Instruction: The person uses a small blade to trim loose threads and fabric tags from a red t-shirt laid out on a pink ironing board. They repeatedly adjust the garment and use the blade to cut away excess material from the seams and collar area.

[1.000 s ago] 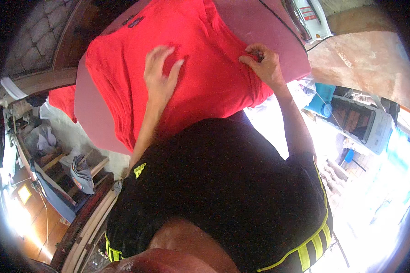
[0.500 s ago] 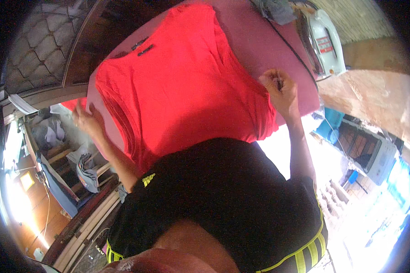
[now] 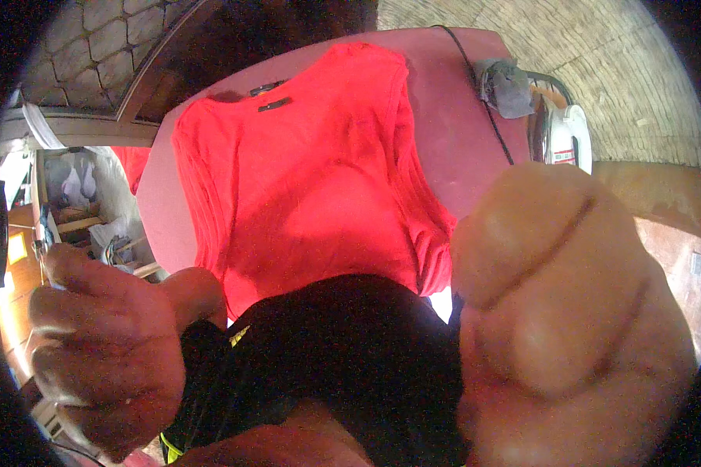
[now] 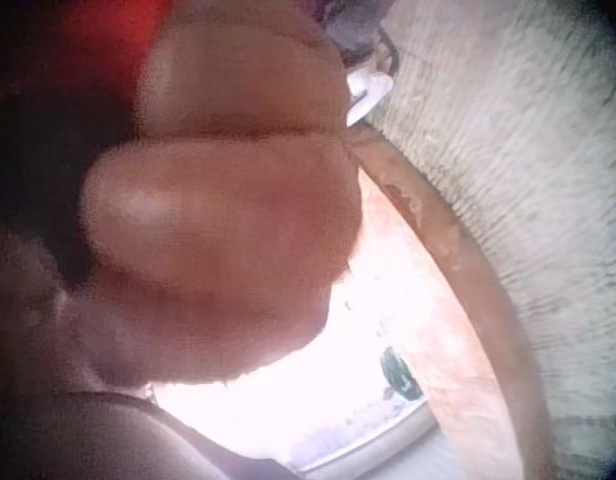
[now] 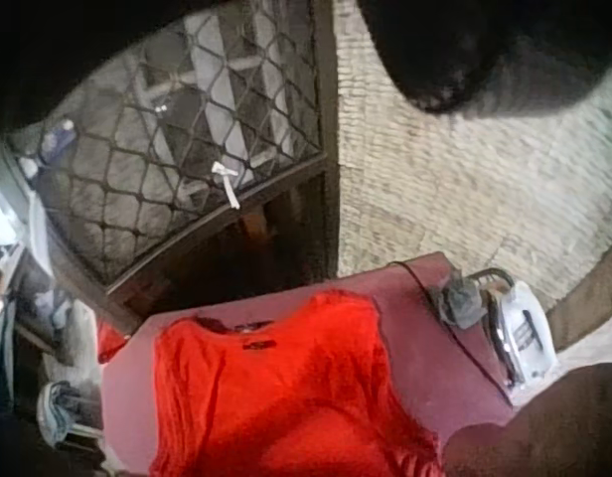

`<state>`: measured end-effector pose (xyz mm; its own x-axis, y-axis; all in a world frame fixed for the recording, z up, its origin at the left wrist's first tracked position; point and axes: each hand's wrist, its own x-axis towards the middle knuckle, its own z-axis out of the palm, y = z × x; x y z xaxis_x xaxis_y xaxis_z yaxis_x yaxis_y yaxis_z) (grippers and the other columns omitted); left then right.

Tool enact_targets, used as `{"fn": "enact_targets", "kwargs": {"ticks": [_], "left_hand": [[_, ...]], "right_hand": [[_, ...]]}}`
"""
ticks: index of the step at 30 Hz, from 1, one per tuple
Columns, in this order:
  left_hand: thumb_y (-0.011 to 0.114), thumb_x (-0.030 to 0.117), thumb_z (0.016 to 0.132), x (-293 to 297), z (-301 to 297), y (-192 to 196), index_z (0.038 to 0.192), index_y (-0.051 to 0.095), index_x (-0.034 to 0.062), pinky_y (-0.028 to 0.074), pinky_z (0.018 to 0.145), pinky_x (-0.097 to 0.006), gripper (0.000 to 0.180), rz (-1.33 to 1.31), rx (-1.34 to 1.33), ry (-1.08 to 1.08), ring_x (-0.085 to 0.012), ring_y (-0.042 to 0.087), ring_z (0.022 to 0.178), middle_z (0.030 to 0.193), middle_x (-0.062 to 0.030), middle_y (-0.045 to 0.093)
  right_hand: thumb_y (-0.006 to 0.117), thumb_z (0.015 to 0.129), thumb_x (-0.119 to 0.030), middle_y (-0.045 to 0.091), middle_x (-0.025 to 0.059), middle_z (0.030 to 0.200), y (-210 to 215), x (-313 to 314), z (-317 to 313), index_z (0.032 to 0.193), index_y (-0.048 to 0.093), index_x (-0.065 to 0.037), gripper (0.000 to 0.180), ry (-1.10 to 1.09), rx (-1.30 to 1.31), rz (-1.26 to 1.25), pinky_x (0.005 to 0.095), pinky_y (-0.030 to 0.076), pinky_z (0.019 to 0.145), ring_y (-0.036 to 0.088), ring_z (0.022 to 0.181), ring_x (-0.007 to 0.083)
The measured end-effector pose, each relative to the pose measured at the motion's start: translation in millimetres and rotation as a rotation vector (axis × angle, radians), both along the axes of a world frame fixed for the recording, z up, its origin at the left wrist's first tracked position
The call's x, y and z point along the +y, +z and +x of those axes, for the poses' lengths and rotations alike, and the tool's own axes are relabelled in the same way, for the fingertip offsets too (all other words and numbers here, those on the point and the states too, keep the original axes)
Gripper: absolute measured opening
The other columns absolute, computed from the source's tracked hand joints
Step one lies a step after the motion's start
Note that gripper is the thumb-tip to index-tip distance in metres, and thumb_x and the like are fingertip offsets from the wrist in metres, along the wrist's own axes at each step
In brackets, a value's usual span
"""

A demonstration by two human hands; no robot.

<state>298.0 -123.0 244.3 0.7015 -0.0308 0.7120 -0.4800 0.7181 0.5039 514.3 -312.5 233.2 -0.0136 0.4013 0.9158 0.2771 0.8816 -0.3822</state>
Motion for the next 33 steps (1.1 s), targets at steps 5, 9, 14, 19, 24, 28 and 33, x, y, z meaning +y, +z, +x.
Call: {"fn": "enact_targets", "kwargs": {"ticks": [5, 9, 14, 19, 24, 28, 33], "left_hand": [[0.041, 0.032, 0.102, 0.2, -13.5, 34.4, 0.077, 0.045, 0.0264, 0.043, 0.061, -0.029, 0.027, -1.087, 0.372, -0.917, -0.0096, 0.048, 0.063, 0.069, 0.0085, 0.040], [0.052, 0.030, 0.095, 33.5, -28.1, 34.6, 0.077, 0.051, 0.0199, 0.043, 0.060, -0.029, 0.020, -1.094, 0.672, -0.913, -0.0127, 0.051, 0.062, 0.069, 0.0067, 0.047], [0.067, 0.018, 0.083, 20.8, -22.0, -1.7, 0.078, 0.060, 0.0097, 0.044, 0.057, -0.030, 0.012, -1.950, 0.334, -1.087, -0.0169, 0.057, 0.061, 0.070, 0.0006, 0.058], [0.067, -0.005, 0.079, 106.7, 72.9, -118.4, 0.094, 0.069, -0.0010, 0.052, 0.076, -0.032, 0.016, -2.877, -0.693, -3.300, -0.0257, 0.065, 0.085, 0.088, -0.0126, 0.066], [0.066, -0.007, 0.078, 144.8, 105.4, -198.5, 0.097, 0.070, 0.0029, 0.053, 0.082, -0.038, 0.022, -3.429, -0.570, -2.850, -0.0294, 0.065, 0.090, 0.095, -0.0102, 0.069], [0.066, -0.007, 0.077, 155.1, 106.6, -224.3, 0.096, 0.069, 0.0025, 0.053, 0.082, -0.039, 0.022, -3.498, -0.572, -2.725, -0.0314, 0.065, 0.092, 0.097, -0.0110, 0.068], [0.063, -0.006, 0.081, 154.7, 104.1, -227.6, 0.092, 0.064, 0.0004, 0.052, 0.079, -0.039, 0.013, -3.368, -0.982, -2.822, -0.0329, 0.064, 0.092, 0.095, -0.0140, 0.065]], "right_hand": [[0.073, 0.087, -0.035, 0.056, -0.0031, 0.078, -1.9, 7.4, -9.0, 0.094, 0.067, -0.016, 0.021, 0.000, -0.015, -0.038, 0.0224, 0.035, 0.050, 0.045, 0.057, 0.0072], [0.070, 0.089, -0.028, 0.058, -0.0013, 0.081, -4.4, 17.6, -16.6, 0.096, 0.066, -0.012, 0.019, 0.002, 0.018, -0.076, 0.0231, 0.038, 0.055, 0.049, 0.063, 0.0083], [0.067, 0.091, -0.021, 0.060, 0.0011, 0.084, -31.7, 31.0, -16.1, 0.098, 0.064, -0.007, 0.016, 0.025, 0.208, -0.130, 0.0240, 0.043, 0.061, 0.054, 0.071, 0.0097], [0.064, 0.094, -0.013, 0.062, 0.0034, 0.088, -102.9, 77.5, -18.5, 0.101, 0.063, -0.001, 0.013, -0.189, 0.600, -0.479, 0.0249, 0.047, 0.068, 0.058, 0.078, 0.0110], [0.065, 0.094, -0.010, 0.066, 0.0049, 0.090, -177.2, 143.7, -5.3, 0.110, 0.057, 0.002, 0.021, -0.617, 0.455, -0.828, 0.0243, 0.050, 0.074, 0.060, 0.082, 0.0106], [0.067, 0.093, -0.025, 0.070, 0.0195, 0.098, -199.5, 145.1, 4.6, 0.113, 0.054, -0.001, 0.034, -0.731, 0.203, -0.930, 0.0397, 0.054, 0.078, 0.070, 0.091, 0.0311], [0.059, 0.096, -0.022, 0.070, 0.0175, 0.098, -205.5, 144.6, 8.2, 0.107, 0.054, -0.003, 0.023, -0.705, 0.036, -1.009, 0.0454, 0.053, 0.076, 0.068, 0.091, 0.0362]]}}
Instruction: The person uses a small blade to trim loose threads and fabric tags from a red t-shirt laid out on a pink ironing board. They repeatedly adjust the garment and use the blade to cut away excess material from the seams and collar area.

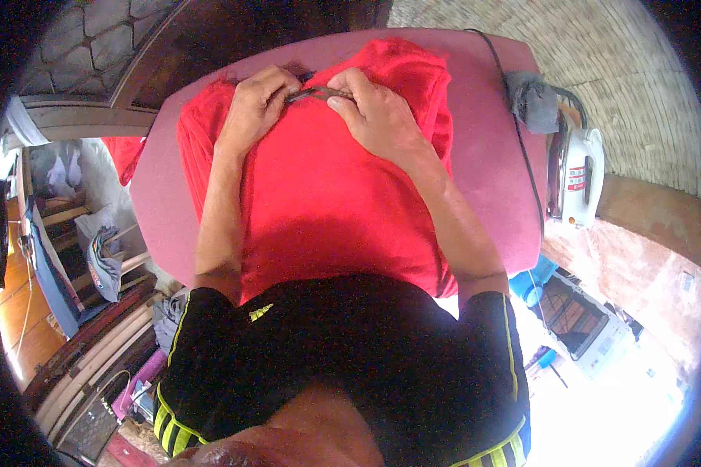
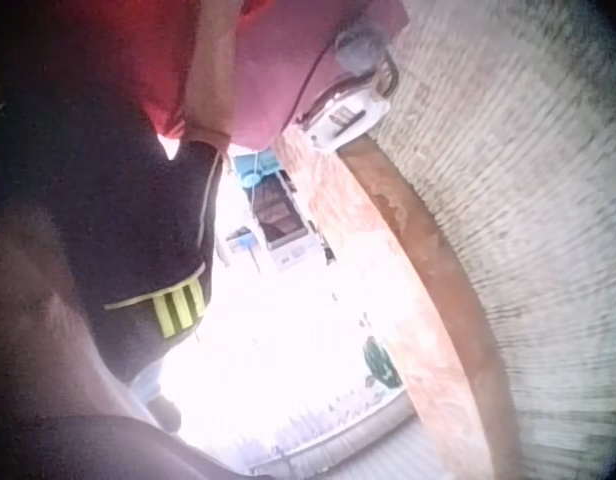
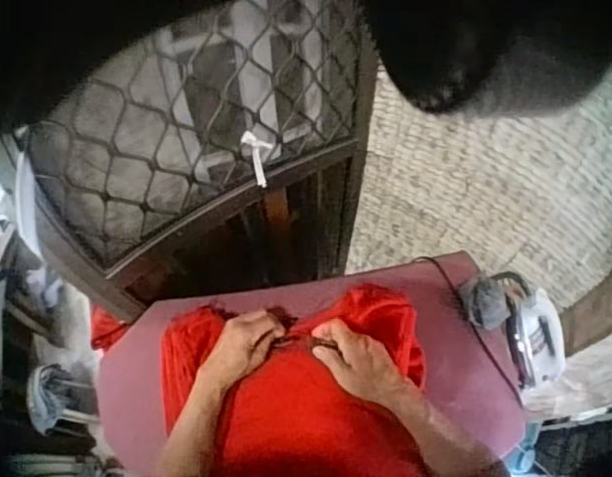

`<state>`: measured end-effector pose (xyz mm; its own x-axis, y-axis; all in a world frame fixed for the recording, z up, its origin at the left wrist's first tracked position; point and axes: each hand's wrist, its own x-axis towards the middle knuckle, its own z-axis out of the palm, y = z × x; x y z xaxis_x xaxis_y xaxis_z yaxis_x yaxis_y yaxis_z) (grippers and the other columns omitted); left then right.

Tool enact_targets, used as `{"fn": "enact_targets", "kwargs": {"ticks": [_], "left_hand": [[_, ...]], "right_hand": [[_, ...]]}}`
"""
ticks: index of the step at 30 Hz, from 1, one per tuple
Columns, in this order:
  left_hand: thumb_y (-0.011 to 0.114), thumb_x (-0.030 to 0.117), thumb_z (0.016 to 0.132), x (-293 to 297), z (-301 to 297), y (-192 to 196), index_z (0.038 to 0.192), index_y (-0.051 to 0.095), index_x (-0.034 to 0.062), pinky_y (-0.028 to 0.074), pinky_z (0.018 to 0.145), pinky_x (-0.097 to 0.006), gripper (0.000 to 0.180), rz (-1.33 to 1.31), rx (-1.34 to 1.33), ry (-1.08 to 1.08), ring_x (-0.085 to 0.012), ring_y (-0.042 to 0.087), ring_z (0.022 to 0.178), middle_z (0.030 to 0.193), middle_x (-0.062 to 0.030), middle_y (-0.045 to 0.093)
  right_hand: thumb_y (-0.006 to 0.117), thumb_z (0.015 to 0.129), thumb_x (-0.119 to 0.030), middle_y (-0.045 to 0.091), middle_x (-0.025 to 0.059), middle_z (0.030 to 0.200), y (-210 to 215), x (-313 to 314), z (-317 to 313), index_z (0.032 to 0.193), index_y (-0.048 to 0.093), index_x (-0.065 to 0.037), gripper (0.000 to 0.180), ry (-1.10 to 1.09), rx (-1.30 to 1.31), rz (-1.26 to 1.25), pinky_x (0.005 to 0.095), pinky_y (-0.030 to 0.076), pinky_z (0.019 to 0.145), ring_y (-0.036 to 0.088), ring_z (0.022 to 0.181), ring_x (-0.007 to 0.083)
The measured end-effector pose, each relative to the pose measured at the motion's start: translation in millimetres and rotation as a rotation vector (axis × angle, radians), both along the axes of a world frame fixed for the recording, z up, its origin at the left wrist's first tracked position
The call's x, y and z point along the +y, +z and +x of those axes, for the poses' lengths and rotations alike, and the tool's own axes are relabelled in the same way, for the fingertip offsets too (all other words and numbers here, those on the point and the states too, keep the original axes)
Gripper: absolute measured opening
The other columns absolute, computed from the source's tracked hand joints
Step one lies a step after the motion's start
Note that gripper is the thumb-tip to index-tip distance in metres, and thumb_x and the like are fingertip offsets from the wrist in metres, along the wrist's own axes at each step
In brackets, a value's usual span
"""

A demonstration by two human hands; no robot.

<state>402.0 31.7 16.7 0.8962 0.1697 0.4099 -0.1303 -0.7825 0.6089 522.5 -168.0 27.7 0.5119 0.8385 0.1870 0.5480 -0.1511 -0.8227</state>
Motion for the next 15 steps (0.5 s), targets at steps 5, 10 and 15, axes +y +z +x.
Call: {"fn": "enact_targets", "kwargs": {"ticks": [5, 10, 15], "left_hand": [[0.061, -0.006, 0.082, -3.1, -2.8, 4.5, 0.095, 0.059, 0.0015, 0.051, 0.071, -0.041, 0.015, -0.017, -0.073, 0.033, -0.0355, 0.063, 0.083, 0.088, -0.0151, 0.062], [0.061, -0.005, 0.083, -4.9, -2.8, 8.1, 0.094, 0.058, 0.0018, 0.051, 0.071, -0.041, 0.013, -0.043, -0.100, 0.066, -0.0359, 0.062, 0.082, 0.088, -0.0154, 0.060], [0.060, -0.002, 0.089, -8.6, -7.5, 11.0, 0.095, 0.059, 0.0004, 0.051, 0.074, -0.038, 0.007, 0.013, -0.083, 0.053, -0.0335, 0.063, 0.083, 0.089, -0.0149, 0.062]], "right_hand": [[0.058, 0.096, -0.021, 0.070, 0.0151, 0.098, 10.9, 11.0, 1.1, 0.105, 0.055, -0.005, 0.018, 0.046, -0.081, -0.110, 0.0465, 0.053, 0.076, 0.068, 0.092, 0.0345], [0.056, 0.098, -0.020, 0.070, 0.0155, 0.096, 7.2, 22.8, 6.6, 0.108, 0.057, -0.005, 0.019, 0.005, -0.088, 0.005, 0.0450, 0.053, 0.076, 0.069, 0.092, 0.0334], [0.052, 0.099, -0.018, 0.070, 0.0163, 0.097, 24.1, 26.1, 14.6, 0.112, 0.058, -0.001, 0.022, 0.001, 0.001, 0.135, 0.0415, 0.054, 0.078, 0.070, 0.093, 0.0318]]}}
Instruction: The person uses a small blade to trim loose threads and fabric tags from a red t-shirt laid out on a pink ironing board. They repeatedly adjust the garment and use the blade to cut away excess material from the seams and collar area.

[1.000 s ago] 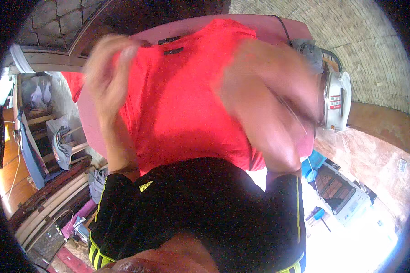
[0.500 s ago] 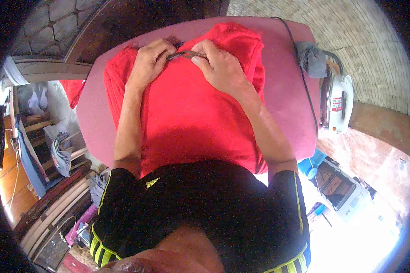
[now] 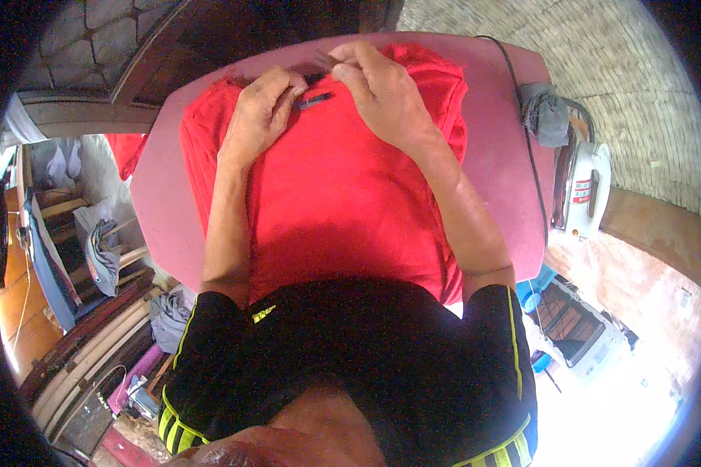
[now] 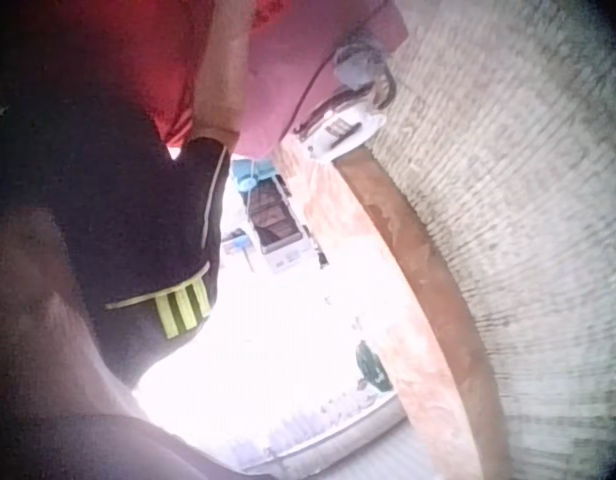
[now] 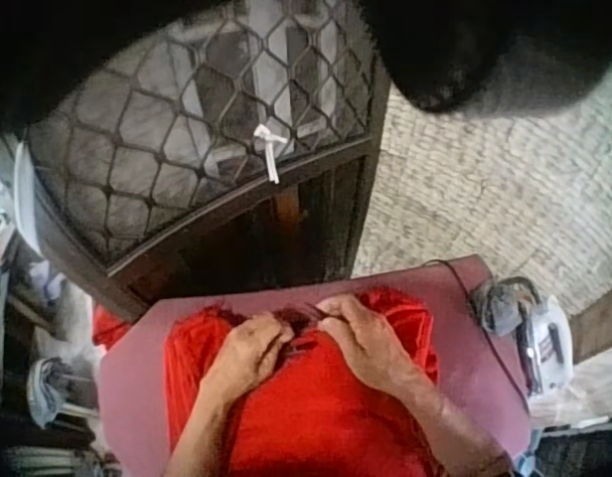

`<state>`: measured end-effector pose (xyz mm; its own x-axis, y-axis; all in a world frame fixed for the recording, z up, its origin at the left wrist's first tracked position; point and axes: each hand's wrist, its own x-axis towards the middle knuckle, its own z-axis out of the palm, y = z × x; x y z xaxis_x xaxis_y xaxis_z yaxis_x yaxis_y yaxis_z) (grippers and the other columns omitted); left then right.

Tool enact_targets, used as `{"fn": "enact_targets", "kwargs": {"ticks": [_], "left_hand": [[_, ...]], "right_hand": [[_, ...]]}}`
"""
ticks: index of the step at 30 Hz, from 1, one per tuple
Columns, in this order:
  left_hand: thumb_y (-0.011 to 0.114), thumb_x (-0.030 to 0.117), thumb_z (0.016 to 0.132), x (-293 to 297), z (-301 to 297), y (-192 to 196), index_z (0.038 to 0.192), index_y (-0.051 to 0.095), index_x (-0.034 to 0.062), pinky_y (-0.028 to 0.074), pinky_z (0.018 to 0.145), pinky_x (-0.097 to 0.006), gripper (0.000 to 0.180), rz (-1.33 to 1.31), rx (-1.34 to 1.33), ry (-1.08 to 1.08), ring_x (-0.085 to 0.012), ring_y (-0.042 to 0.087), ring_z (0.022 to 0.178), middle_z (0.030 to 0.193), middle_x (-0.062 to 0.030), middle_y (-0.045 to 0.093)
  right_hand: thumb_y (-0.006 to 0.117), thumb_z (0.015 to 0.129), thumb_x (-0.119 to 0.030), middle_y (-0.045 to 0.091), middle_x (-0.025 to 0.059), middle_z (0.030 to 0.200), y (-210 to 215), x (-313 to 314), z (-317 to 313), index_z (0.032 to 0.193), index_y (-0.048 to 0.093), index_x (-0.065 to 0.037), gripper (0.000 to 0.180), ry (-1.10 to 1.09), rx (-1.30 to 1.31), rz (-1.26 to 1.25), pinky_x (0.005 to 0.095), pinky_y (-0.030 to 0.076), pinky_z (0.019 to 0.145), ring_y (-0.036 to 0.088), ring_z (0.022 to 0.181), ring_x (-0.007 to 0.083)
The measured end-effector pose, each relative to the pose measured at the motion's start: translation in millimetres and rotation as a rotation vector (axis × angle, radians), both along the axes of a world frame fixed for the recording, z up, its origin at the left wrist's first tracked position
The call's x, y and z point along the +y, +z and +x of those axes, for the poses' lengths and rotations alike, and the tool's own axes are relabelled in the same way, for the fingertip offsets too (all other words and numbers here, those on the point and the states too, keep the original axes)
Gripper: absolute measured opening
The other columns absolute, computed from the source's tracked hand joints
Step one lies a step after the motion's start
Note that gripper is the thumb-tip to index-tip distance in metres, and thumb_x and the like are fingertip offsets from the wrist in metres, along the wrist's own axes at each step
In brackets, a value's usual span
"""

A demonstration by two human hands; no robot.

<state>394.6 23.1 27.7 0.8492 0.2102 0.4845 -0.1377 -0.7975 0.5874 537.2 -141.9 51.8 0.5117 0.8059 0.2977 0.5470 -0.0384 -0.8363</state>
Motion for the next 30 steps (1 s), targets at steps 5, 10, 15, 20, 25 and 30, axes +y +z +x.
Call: {"fn": "enact_targets", "kwargs": {"ticks": [5, 10, 15, 20, 25, 30], "left_hand": [[0.061, -0.001, 0.089, -3.4, -2.6, -0.8, 0.095, 0.059, 0.0009, 0.051, 0.072, -0.038, 0.006, -0.046, 0.049, 0.037, -0.0335, 0.063, 0.082, 0.087, -0.0149, 0.062], [0.060, 0.000, 0.090, -3.8, -3.4, -0.2, 0.095, 0.059, 0.0008, 0.051, 0.072, -0.037, 0.005, -0.055, 0.052, 0.042, -0.0332, 0.063, 0.081, 0.087, -0.0150, 0.062], [0.060, 0.001, 0.091, -5.2, -2.5, -2.8, 0.095, 0.059, 0.0006, 0.051, 0.071, -0.037, 0.004, -0.050, 0.033, 0.041, -0.0325, 0.063, 0.079, 0.087, -0.0150, 0.062], [0.060, 0.001, 0.087, -5.7, 1.7, -2.1, 0.093, 0.060, 0.0027, 0.051, 0.067, -0.041, 0.006, -0.009, 0.043, 0.057, -0.0363, 0.063, 0.078, 0.085, -0.0155, 0.063], [0.069, 0.005, 0.084, 56.2, -3.3, 5.6, 0.102, 0.065, 0.0058, 0.049, 0.086, -0.042, 0.019, 0.391, -0.183, 0.468, -0.0343, 0.061, 0.099, 0.097, -0.0135, 0.065], [0.073, 0.009, 0.083, 27.4, 13.6, 34.8, 0.108, 0.069, 0.0086, 0.050, 0.086, -0.035, 0.025, 0.142, -0.101, 0.390, -0.0241, 0.063, 0.095, 0.099, -0.0099, 0.067]], "right_hand": [[0.053, 0.098, -0.018, 0.071, 0.0161, 0.095, -21.1, -8.8, -15.5, 0.109, 0.057, -0.002, 0.020, 0.102, 0.070, -0.077, 0.0436, 0.054, 0.076, 0.069, 0.088, 0.0344], [0.056, 0.096, -0.021, 0.071, 0.0143, 0.096, -19.1, -10.8, -26.4, 0.104, 0.055, -0.005, 0.018, -0.007, -0.146, -0.237, 0.0475, 0.053, 0.072, 0.068, 0.086, 0.0361], [0.057, 0.096, -0.022, 0.071, 0.0128, 0.093, -21.8, -2.3, -30.6, 0.102, 0.054, -0.007, 0.016, -0.050, -0.288, -0.261, 0.0478, 0.053, 0.068, 0.069, 0.083, 0.0344], [0.059, 0.095, -0.017, 0.071, 0.0110, 0.090, -21.6, -0.8, -33.8, 0.106, 0.056, -0.006, 0.015, -0.052, -0.305, -0.287, 0.0439, 0.053, 0.067, 0.068, 0.082, 0.0327], [0.063, 0.092, -0.014, 0.070, 0.0112, 0.095, -13.7, -33.4, -44.8, 0.105, 0.056, -0.005, 0.017, 0.023, -0.255, -0.297, 0.0428, 0.054, 0.068, 0.068, 0.084, 0.0324], [0.057, 0.097, -0.014, 0.069, 0.0127, 0.097, -18.5, -80.0, -27.3, 0.121, 0.055, -0.004, 0.026, -0.087, 0.031, 0.009, 0.0350, 0.052, 0.066, 0.067, 0.078, 0.0231]]}}
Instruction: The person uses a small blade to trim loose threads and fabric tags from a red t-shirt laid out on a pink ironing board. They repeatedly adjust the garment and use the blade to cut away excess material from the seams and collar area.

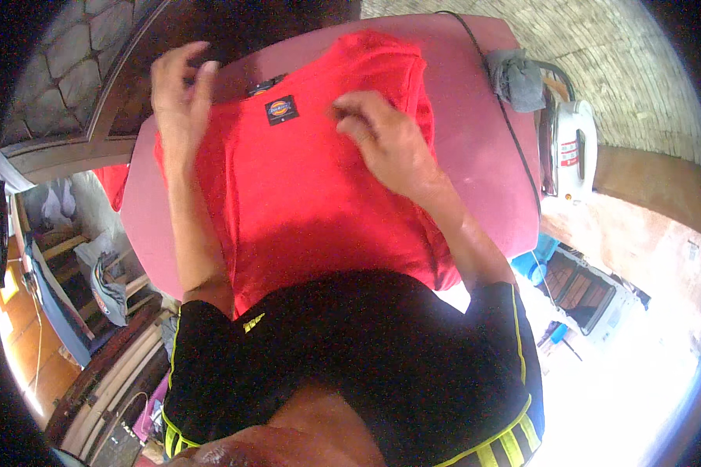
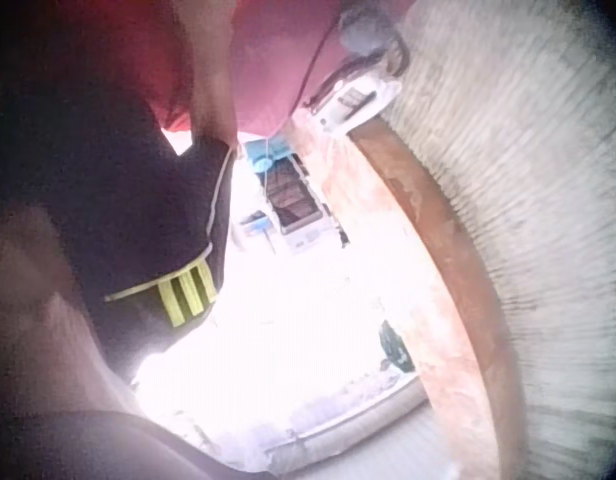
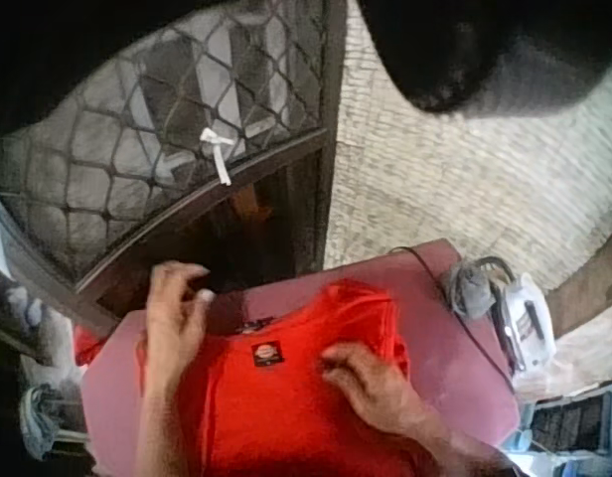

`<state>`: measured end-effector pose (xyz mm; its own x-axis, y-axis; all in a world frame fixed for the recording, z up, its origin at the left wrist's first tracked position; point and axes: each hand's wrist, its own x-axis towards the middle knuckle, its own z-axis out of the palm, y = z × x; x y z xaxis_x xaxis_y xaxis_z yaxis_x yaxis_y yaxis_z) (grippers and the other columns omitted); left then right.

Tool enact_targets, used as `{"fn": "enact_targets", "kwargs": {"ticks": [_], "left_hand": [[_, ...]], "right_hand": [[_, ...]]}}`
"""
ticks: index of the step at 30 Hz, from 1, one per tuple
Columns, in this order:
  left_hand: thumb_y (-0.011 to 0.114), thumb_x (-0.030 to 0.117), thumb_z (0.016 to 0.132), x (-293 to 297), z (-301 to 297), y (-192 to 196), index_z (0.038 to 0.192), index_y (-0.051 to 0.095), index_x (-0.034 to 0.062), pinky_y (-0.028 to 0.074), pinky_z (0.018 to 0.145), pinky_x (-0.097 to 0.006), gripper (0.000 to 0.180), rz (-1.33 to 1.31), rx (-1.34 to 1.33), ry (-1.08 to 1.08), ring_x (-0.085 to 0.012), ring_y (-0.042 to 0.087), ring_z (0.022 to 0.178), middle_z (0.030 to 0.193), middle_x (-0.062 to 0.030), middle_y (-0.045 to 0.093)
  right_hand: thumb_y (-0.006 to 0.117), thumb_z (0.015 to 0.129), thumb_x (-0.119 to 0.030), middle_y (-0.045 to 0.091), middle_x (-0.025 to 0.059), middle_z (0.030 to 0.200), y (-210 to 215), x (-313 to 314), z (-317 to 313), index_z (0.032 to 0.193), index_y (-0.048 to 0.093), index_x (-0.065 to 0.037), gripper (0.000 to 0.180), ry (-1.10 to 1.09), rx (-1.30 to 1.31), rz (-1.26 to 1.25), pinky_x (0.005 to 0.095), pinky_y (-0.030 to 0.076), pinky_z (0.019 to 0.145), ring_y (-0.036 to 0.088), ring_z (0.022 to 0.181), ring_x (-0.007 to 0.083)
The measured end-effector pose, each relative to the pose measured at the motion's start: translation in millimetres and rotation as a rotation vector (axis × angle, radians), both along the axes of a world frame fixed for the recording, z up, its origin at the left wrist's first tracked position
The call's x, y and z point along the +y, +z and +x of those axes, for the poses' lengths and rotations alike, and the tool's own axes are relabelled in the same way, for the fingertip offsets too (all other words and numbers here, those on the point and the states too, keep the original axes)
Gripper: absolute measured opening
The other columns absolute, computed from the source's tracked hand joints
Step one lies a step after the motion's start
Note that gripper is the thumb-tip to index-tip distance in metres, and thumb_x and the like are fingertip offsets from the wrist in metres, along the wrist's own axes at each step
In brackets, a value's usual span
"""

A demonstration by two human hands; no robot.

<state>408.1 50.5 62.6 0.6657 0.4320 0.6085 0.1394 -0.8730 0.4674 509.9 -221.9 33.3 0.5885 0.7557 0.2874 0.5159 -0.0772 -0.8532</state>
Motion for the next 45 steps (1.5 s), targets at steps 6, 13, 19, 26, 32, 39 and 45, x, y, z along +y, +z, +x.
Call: {"fn": "enact_targets", "kwargs": {"ticks": [6, 13, 19, 26, 32, 39, 45], "left_hand": [[0.079, 0.016, 0.081, -99.4, 56.0, -30.5, 0.092, 0.070, 0.0049, 0.051, 0.063, -0.030, 0.018, -0.333, 0.075, -0.326, -0.0156, 0.063, 0.072, 0.081, -0.0053, 0.066], [0.070, 0.010, 0.088, -96.5, 89.8, -63.4, 0.087, 0.069, 0.0014, 0.051, 0.058, -0.029, 0.009, -0.347, 0.020, -0.304, -0.0130, 0.063, 0.066, 0.078, -0.0057, 0.066], [0.058, 0.012, 0.098, -41.7, 94.6, -33.7, 0.103, 0.064, 0.0054, 0.046, 0.061, -0.024, 0.010, -0.520, -0.202, -0.153, -0.0089, 0.057, 0.069, 0.084, -0.0005, 0.062], [0.078, 0.015, 0.083, -99.1, 66.9, -30.7, 0.093, 0.066, 0.0035, 0.051, 0.070, -0.029, 0.020, -0.283, 0.173, -0.297, -0.0140, 0.061, 0.076, 0.083, -0.0046, 0.064], [0.083, 0.013, 0.076, -103.8, 75.3, -40.9, 0.083, 0.067, 0.0028, 0.051, 0.064, -0.031, 0.020, -0.224, 0.075, -0.295, -0.0170, 0.062, 0.068, 0.079, -0.0066, 0.065], [0.080, 0.007, 0.077, -104.4, 68.6, -33.2, 0.081, 0.061, 0.0029, 0.050, 0.070, -0.028, 0.020, -0.250, 0.004, -0.375, -0.0138, 0.061, 0.074, 0.084, -0.0056, 0.065], [0.073, -0.004, 0.077, -109.8, 1.1, -18.0, 0.091, 0.057, 0.0052, 0.049, 0.074, -0.026, 0.022, -0.687, 0.063, -0.424, -0.0092, 0.058, 0.078, 0.086, -0.0022, 0.067]], "right_hand": [[0.046, 0.103, -0.014, 0.068, 0.0061, 0.093, 5.5, -5.7, 34.4, 0.120, 0.053, 0.003, 0.025, -0.226, 0.545, 0.222, 0.0209, 0.040, 0.054, 0.043, 0.060, 0.0048], [0.047, 0.104, -0.017, 0.066, 0.0060, 0.091, -21.5, -9.3, 60.5, 0.119, 0.054, 0.001, 0.025, -0.279, 0.626, 0.299, 0.0202, 0.038, 0.052, 0.043, 0.059, 0.0043], [0.072, 0.090, -0.026, 0.064, 0.0038, 0.087, -37.1, -19.0, 62.9, 0.111, 0.059, 0.001, 0.037, -0.488, 0.273, 0.267, 0.0262, 0.049, 0.064, 0.054, 0.070, 0.0102], [0.085, 0.075, -0.032, 0.063, 0.0054, 0.083, -33.7, -18.9, 66.3, 0.104, 0.062, 0.003, 0.051, -0.562, 0.265, -0.024, 0.0292, 0.050, 0.069, 0.057, 0.075, 0.0130], [0.084, 0.075, -0.029, 0.062, 0.0038, 0.077, -39.2, -21.6, 74.8, 0.096, 0.064, 0.002, 0.043, -0.576, 0.325, -0.006, 0.0293, 0.048, 0.065, 0.055, 0.070, 0.0120], [0.082, 0.077, -0.022, 0.059, -0.0006, 0.075, -10.0, -29.1, 56.8, 0.090, 0.065, -0.002, 0.029, -0.556, 0.303, 0.049, 0.0258, 0.044, 0.062, 0.051, 0.068, 0.0084], [0.078, 0.081, -0.011, 0.064, 0.0001, 0.086, 6.6, -52.4, 8.8, 0.101, 0.063, -0.003, 0.026, -0.239, 0.330, 0.110, 0.0238, 0.047, 0.066, 0.058, 0.076, 0.0068]]}}
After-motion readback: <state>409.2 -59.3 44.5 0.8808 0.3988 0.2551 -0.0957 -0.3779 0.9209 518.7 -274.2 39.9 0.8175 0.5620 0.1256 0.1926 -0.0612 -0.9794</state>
